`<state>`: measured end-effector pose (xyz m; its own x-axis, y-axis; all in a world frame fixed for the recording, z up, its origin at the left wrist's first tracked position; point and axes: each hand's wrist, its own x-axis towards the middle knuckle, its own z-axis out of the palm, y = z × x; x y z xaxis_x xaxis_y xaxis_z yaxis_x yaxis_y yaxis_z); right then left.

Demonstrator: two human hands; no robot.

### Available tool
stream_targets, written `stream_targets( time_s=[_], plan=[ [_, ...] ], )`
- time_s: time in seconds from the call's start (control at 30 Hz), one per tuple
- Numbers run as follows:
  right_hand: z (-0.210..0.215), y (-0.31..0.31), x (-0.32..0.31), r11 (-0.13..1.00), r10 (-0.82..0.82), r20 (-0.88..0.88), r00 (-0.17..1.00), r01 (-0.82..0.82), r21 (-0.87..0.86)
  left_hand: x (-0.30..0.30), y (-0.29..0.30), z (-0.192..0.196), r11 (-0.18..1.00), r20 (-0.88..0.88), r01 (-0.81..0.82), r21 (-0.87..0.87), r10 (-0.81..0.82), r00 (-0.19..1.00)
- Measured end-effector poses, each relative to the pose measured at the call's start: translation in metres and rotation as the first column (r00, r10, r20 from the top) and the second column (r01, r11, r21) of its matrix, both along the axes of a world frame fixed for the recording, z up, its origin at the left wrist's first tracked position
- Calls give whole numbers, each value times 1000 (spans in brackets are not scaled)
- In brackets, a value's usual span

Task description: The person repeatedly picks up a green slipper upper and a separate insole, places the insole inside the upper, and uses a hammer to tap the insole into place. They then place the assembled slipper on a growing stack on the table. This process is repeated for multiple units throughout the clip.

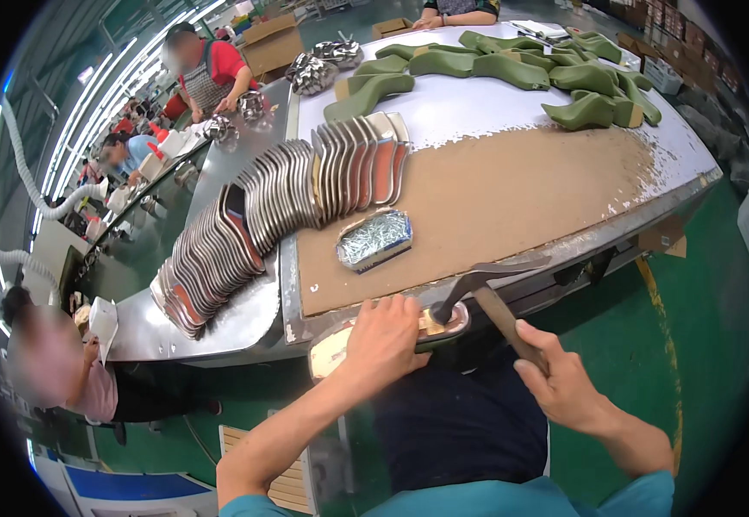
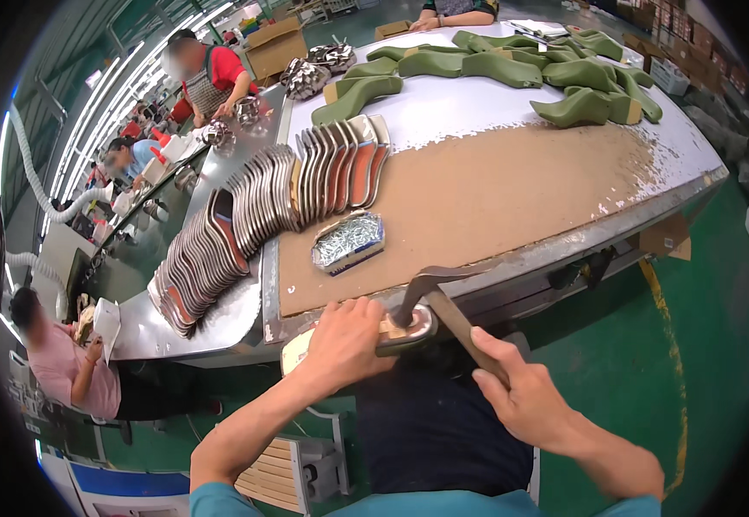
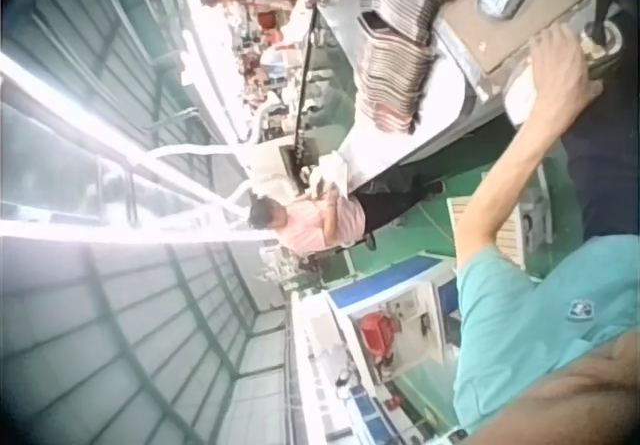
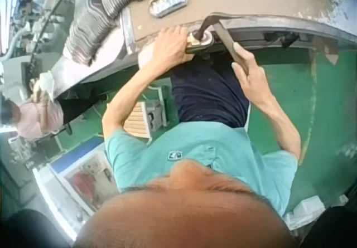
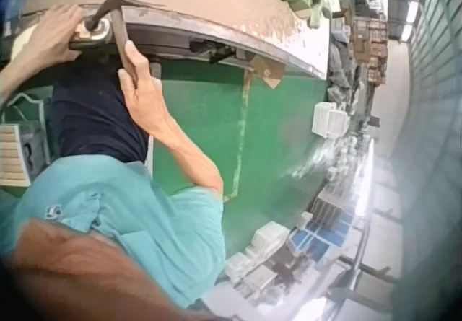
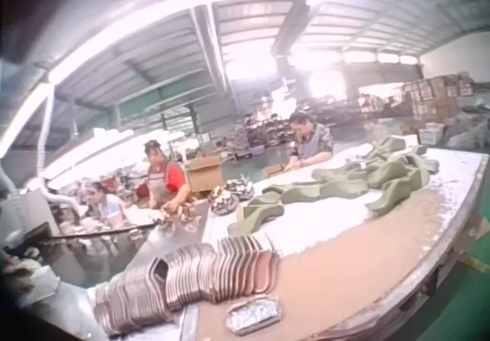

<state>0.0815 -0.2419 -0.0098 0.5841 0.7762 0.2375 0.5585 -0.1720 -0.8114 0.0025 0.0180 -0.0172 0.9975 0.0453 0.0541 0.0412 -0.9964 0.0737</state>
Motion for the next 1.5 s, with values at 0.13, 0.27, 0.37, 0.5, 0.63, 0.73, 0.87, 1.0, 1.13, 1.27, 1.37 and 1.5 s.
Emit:
stream_targets(
  time_s=[0.13, 0.27, 0.37, 0.5, 0.63, 0.73, 0.87, 1.0, 1.13, 1.27, 1.37, 1.5],
  plan=[
    [8, -3, 9, 989, -130, -63, 990, 134, 67, -4, 0, 0, 1000, -32, -29, -2, 28, 999],
    [-4, -8, -3, 954, -269, 380, 885, 192, 230, -1, -4, 1, 999, -48, -44, -31, 43, 998],
    [-3, 11, 1, 999, 9, 43, 999, -10, 39, 2, -6, 2, 998, -99, -62, -26, 59, 993],
    [-19, 31, 46, 966, -190, 318, 929, 119, 230, 0, -4, -5, 999, 23, -44, -28, 45, 999],
    [-38, 51, 119, 856, -158, 806, 570, 486, -176, 17, -9, -8, 982, -30, 57, -181, -64, 998],
    [-90, 56, 171, 843, -142, 814, 563, 500, -198, 11, 0, 33, 970, -166, -97, -225, 60, 984],
    [-79, 42, 168, 817, -172, 788, 591, 532, -221, -47, 94, 70, 579, 355, -90, -810, 606, 712],
    [-87, 44, 173, 843, -183, 764, 619, 498, -202, -163, 215, 108, 543, 536, 120, -831, 839, -89],
    [-87, 57, 169, 850, -190, 754, 628, 490, -194, -279, 307, 69, 784, 686, -57, -618, 503, -526],
    [-89, 60, 169, 845, -188, 740, 646, 490, -213, -344, 353, -46, 331, 593, -536, -777, 671, -446],
    [-87, 49, 173, 832, -185, 736, 651, 502, -235, -346, 359, -79, 128, 389, -659, -741, 882, -267],
    [-85, 46, 172, 833, -161, 764, 625, 501, -235, -346, 372, -60, 111, 298, -729, -676, 945, -132]
  ],
)
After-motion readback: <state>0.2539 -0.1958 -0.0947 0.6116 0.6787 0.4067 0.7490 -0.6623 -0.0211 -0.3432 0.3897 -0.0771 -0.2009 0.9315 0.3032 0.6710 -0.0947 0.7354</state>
